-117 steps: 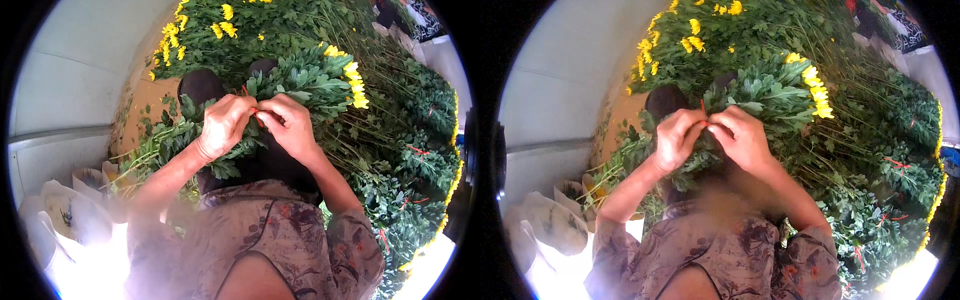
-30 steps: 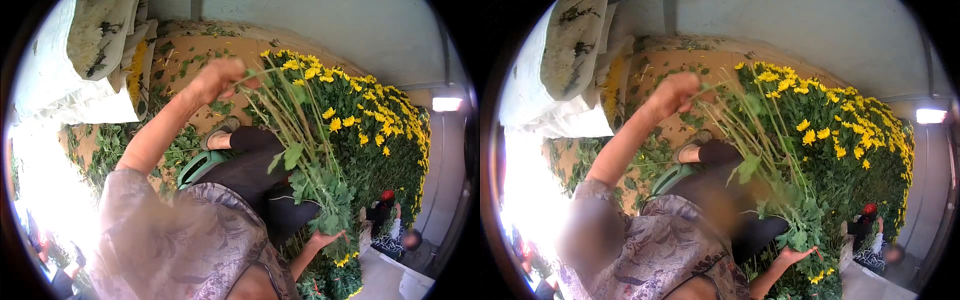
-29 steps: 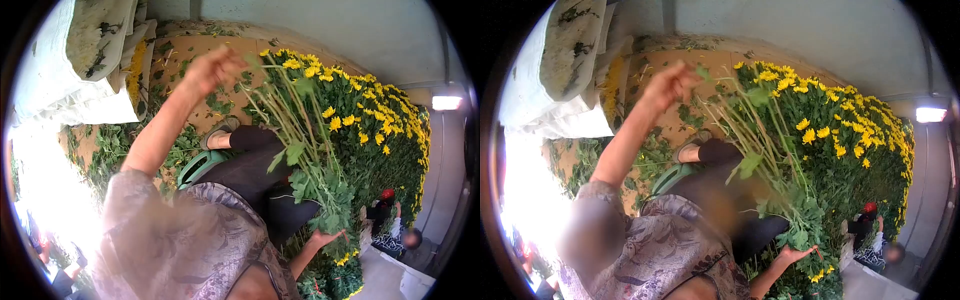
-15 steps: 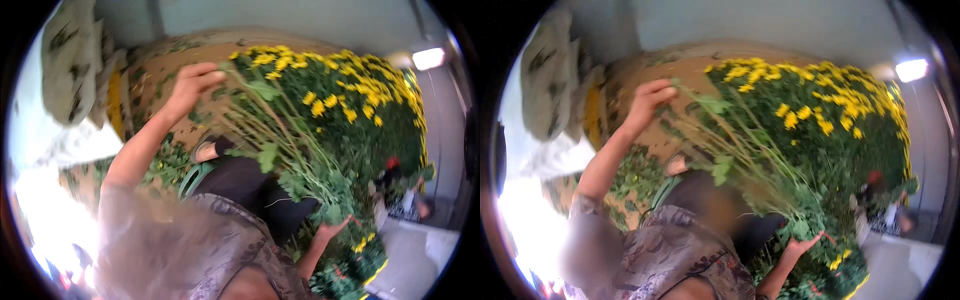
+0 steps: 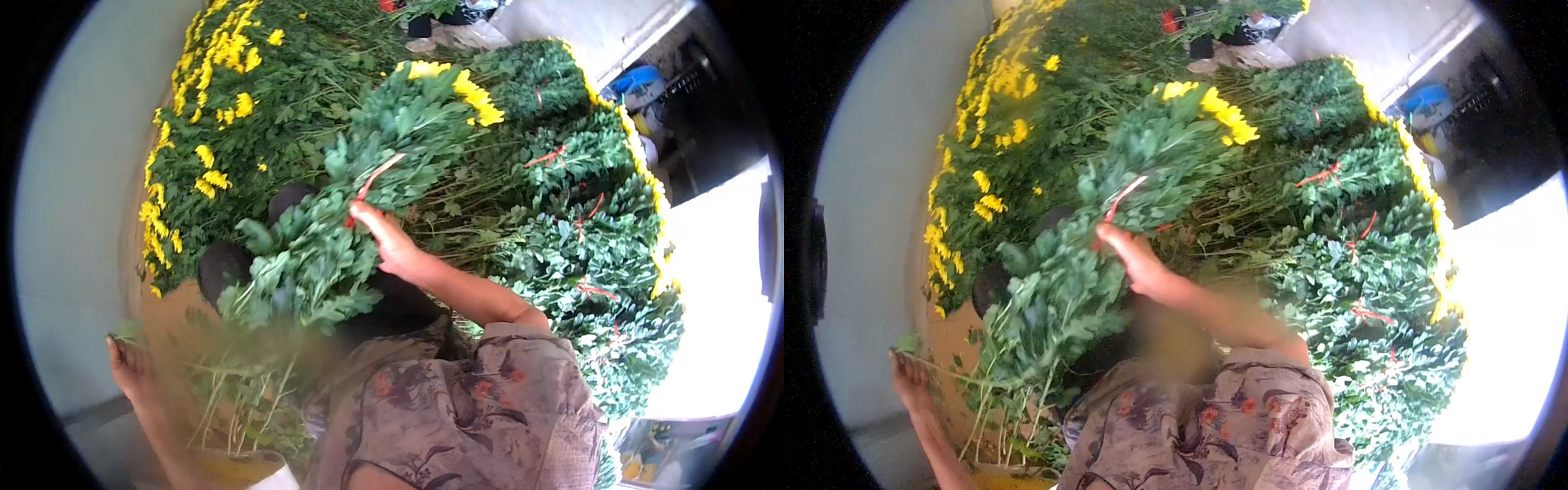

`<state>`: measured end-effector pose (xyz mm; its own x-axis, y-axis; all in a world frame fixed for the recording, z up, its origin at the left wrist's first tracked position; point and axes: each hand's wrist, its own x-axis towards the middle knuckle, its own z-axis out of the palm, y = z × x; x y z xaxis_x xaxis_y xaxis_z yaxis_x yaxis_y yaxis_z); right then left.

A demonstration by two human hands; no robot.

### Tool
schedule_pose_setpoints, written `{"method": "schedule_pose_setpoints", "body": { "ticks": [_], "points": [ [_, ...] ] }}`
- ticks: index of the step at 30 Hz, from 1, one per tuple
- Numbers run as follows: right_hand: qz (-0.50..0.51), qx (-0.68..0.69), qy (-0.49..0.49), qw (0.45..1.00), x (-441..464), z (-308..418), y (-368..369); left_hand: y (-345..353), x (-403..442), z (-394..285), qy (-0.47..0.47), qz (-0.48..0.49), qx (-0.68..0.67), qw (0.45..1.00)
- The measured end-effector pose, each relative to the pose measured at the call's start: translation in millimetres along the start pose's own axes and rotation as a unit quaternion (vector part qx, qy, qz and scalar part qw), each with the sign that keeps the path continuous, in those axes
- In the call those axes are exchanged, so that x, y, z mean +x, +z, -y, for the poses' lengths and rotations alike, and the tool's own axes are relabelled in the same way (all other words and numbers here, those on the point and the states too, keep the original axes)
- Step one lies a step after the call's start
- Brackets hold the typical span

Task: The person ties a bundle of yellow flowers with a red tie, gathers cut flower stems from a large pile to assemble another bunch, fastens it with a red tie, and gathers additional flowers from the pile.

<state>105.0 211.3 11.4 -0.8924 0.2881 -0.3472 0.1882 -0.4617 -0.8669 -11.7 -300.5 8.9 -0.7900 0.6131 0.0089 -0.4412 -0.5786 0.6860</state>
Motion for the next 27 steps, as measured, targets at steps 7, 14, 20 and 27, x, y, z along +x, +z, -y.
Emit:
{"method": "schedule_pose_setpoints", "body": {
  "ticks": [7,14,20,27],
  "points": [
    [0.069,0.05,-0.003,0.996,-14,-11,10,-84,-54,-114,0.242,-0.339,0.334,0.845],
    [-0.021,0.133,-0.014,0.991,5,22,2,-63,-38,-89,0.14,-0.292,0.164,0.932],
    [-0.069,0.084,-0.115,0.987,11,27,-23,57,-44,-27,0.163,-0.448,0.205,0.855],
    [-0.137,0.101,-0.072,0.983,17,26,-57,87,2,-30,0.169,-0.435,0.645,0.605]
  ]
}}
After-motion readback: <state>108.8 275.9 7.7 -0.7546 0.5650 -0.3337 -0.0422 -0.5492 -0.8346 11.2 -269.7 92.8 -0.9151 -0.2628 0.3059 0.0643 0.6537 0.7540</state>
